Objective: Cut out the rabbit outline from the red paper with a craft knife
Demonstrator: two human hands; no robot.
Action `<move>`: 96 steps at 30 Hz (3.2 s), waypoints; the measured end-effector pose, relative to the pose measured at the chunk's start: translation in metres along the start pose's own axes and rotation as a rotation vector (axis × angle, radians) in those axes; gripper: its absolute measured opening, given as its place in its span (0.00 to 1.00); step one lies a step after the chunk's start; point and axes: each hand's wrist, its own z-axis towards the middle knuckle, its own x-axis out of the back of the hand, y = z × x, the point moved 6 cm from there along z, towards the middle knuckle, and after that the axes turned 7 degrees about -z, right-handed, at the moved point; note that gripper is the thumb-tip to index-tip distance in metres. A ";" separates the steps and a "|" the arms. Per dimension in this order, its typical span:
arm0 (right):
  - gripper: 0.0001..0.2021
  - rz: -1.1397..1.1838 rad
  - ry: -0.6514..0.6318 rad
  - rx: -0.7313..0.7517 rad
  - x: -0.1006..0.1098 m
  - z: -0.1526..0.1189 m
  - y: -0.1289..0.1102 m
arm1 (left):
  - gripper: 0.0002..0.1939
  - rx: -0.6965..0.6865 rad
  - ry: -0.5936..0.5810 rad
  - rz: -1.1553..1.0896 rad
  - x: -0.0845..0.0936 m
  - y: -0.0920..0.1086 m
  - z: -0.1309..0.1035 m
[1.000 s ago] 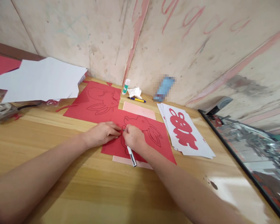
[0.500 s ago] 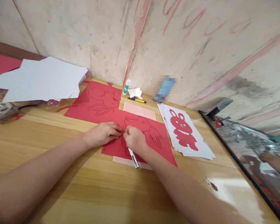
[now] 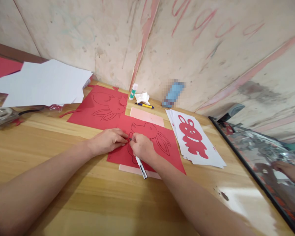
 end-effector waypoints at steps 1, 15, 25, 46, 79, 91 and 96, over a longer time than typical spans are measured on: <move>0.06 0.003 0.008 -0.007 0.000 0.000 0.000 | 0.09 0.005 -0.001 0.002 0.000 0.000 0.000; 0.06 0.056 -0.030 0.001 -0.002 -0.003 0.003 | 0.11 0.024 -0.025 0.028 0.000 0.000 0.001; 0.06 0.026 -0.033 0.026 0.002 -0.003 0.000 | 0.09 0.034 -0.010 0.020 -0.001 -0.001 0.001; 0.04 0.244 -0.160 0.006 -0.003 -0.004 0.003 | 0.08 0.023 0.032 0.001 0.000 -0.003 -0.001; 0.10 0.380 0.132 0.181 0.017 -0.025 0.050 | 0.20 0.633 0.252 0.183 0.025 -0.021 -0.021; 0.11 0.160 0.154 0.196 0.012 -0.025 0.045 | 0.21 0.777 0.261 0.059 0.028 -0.026 -0.022; 0.11 0.134 0.131 0.183 0.010 -0.025 0.045 | 0.21 0.810 0.202 -0.025 0.031 -0.031 -0.018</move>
